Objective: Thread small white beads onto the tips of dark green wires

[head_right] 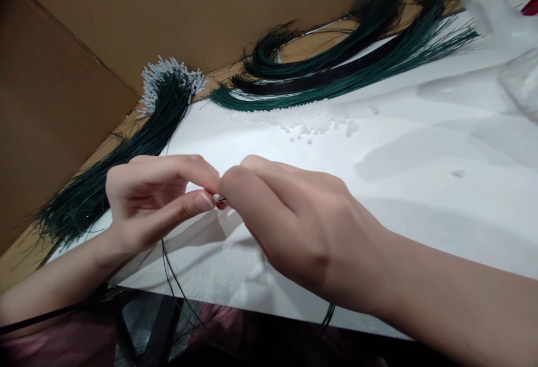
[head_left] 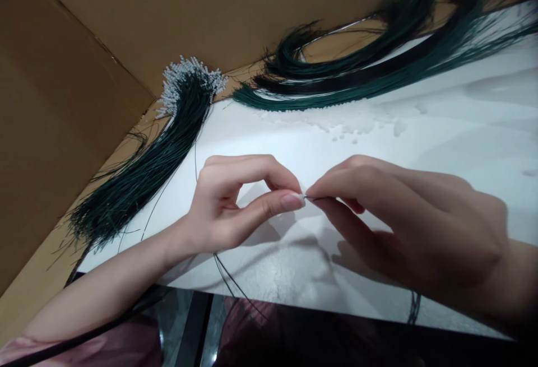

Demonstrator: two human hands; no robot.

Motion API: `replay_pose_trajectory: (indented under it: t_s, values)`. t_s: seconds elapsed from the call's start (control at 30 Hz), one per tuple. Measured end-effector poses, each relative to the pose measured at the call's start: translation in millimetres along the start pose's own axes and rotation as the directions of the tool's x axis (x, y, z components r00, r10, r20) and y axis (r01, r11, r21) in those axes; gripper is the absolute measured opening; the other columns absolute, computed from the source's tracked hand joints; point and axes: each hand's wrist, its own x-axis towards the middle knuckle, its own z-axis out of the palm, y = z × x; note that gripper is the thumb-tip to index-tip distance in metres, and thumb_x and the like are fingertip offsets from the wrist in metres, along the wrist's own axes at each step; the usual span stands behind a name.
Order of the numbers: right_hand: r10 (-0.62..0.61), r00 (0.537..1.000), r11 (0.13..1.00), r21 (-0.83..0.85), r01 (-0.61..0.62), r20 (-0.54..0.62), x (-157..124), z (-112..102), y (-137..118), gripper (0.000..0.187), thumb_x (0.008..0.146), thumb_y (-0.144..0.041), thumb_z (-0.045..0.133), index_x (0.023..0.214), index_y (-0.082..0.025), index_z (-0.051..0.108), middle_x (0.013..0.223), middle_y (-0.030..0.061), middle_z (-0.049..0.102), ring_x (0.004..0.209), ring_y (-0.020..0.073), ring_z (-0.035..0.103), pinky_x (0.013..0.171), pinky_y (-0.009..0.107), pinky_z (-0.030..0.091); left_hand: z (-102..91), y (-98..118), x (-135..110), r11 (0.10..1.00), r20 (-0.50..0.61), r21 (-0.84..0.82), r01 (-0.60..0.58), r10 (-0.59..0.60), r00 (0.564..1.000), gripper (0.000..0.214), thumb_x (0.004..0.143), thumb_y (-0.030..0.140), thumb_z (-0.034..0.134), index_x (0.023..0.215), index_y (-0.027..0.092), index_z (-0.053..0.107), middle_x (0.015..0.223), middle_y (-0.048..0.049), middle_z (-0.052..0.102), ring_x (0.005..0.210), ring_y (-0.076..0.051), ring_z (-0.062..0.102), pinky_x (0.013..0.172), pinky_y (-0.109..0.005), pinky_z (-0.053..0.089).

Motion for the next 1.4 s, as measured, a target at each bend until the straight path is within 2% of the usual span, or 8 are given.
replay_pose_trajectory:
  t_s: [0.13, 0.3, 0.47, 0.67, 0.9, 1.1, 1.4]
  values:
    - [-0.021, 1.0, 0.999, -0.025, 0.021, 0.003, 0.7, 0.1, -0.5, 0.016, 0.089, -0.007, 0.049, 0.085, -0.022, 0.055, 0.08, -0.0012, 0.067, 0.062, 0.0098, 0.057, 0.055, 0.024, 0.04, -0.5, 1.6, 1.3, 0.991, 0.03, -0.077, 0.107, -0.105, 0.994, 0.004, 0.082, 0.013, 0.071, 0.085, 0.015, 0.072, 0.078, -0.0049, 0.071, 0.072, -0.014, 0.066, 0.067, -0.027, 0.053]
    - [-0.039, 0.999, 0.999, -0.028, 0.039, 0.009, 0.9, 0.3, 0.2, 0.017, 0.087, -0.006, 0.048, 0.083, -0.021, 0.054, 0.08, -0.0023, 0.066, 0.062, 0.0093, 0.056, 0.055, 0.024, 0.04, -3.4, 4.0, 4.0, 0.97, 0.097, -0.114, 0.216, -0.205, 0.974, 0.005, 0.084, 0.019, 0.071, 0.084, 0.014, 0.072, 0.076, -0.005, 0.07, 0.07, -0.014, 0.065, 0.067, -0.025, 0.054]
    - [-0.041, 0.999, 0.999, -0.002, 0.041, 0.032, -0.9, -1.3, 2.9, 0.014, 0.086, -0.008, 0.05, 0.086, -0.022, 0.053, 0.081, -0.0022, 0.066, 0.062, 0.0096, 0.054, 0.055, 0.024, 0.038, -7.0, 5.6, 7.2, 0.934, 0.213, -0.196, 0.299, -0.257, 0.943, 0.008, 0.089, 0.018, 0.065, 0.087, 0.013, 0.071, 0.077, -0.0058, 0.07, 0.072, -0.013, 0.067, 0.067, -0.022, 0.057]
    - [-0.076, 0.996, 0.997, 0.01, 0.075, 0.045, -0.2, -2.4, 5.9, 0.015, 0.085, -0.008, 0.05, 0.088, -0.023, 0.053, 0.084, -0.0028, 0.066, 0.063, 0.0098, 0.053, 0.055, 0.023, 0.037, -9.9, 2.6, 11.8, 0.886, 0.306, -0.24, 0.397, -0.319, 0.897, 0.008, 0.088, 0.02, 0.065, 0.086, 0.014, 0.07, 0.075, -0.006, 0.071, 0.069, -0.014, 0.069, 0.064, -0.021, 0.06]
    - [-0.088, 0.993, 0.995, 0.051, 0.084, 0.078, 1.8, -2.7, 6.5, 0.012, 0.085, -0.008, 0.051, 0.085, -0.02, 0.053, 0.081, -0.0006, 0.064, 0.062, 0.0103, 0.049, 0.056, 0.024, 0.035, -13.4, -0.6, 14.8, 0.869, 0.364, -0.245, 0.43, -0.328, 0.871, 0.009, 0.088, 0.02, 0.065, 0.083, 0.014, 0.07, 0.073, -0.0054, 0.071, 0.064, -0.012, 0.068, 0.06, -0.02, 0.06]
    - [-0.061, 0.995, 0.997, 0.053, 0.057, 0.078, -0.6, -2.2, 8.0, 0.015, 0.082, -0.008, 0.054, 0.088, -0.022, 0.052, 0.081, -0.0016, 0.064, 0.061, 0.0101, 0.046, 0.054, 0.023, 0.035, -11.2, 2.0, 13.7, 0.886, 0.322, -0.213, 0.412, -0.334, 0.886, 0.007, 0.087, 0.019, 0.067, 0.082, 0.015, 0.071, 0.072, -0.0041, 0.071, 0.062, -0.012, 0.068, 0.058, -0.019, 0.059]
    - [-0.034, 0.995, 0.997, 0.068, 0.028, 0.093, -3.0, -1.2, 8.2, 0.02, 0.079, -0.007, 0.051, 0.09, -0.023, 0.052, 0.086, -0.0012, 0.066, 0.065, 0.0113, 0.054, 0.055, 0.023, 0.038, -9.0, 3.5, 14.0, 0.903, 0.294, -0.185, 0.387, -0.325, 0.899, 0.009, 0.088, 0.021, 0.066, 0.083, 0.016, 0.071, 0.07, -0.004, 0.072, 0.06, -0.013, 0.069, 0.056, -0.02, 0.06]
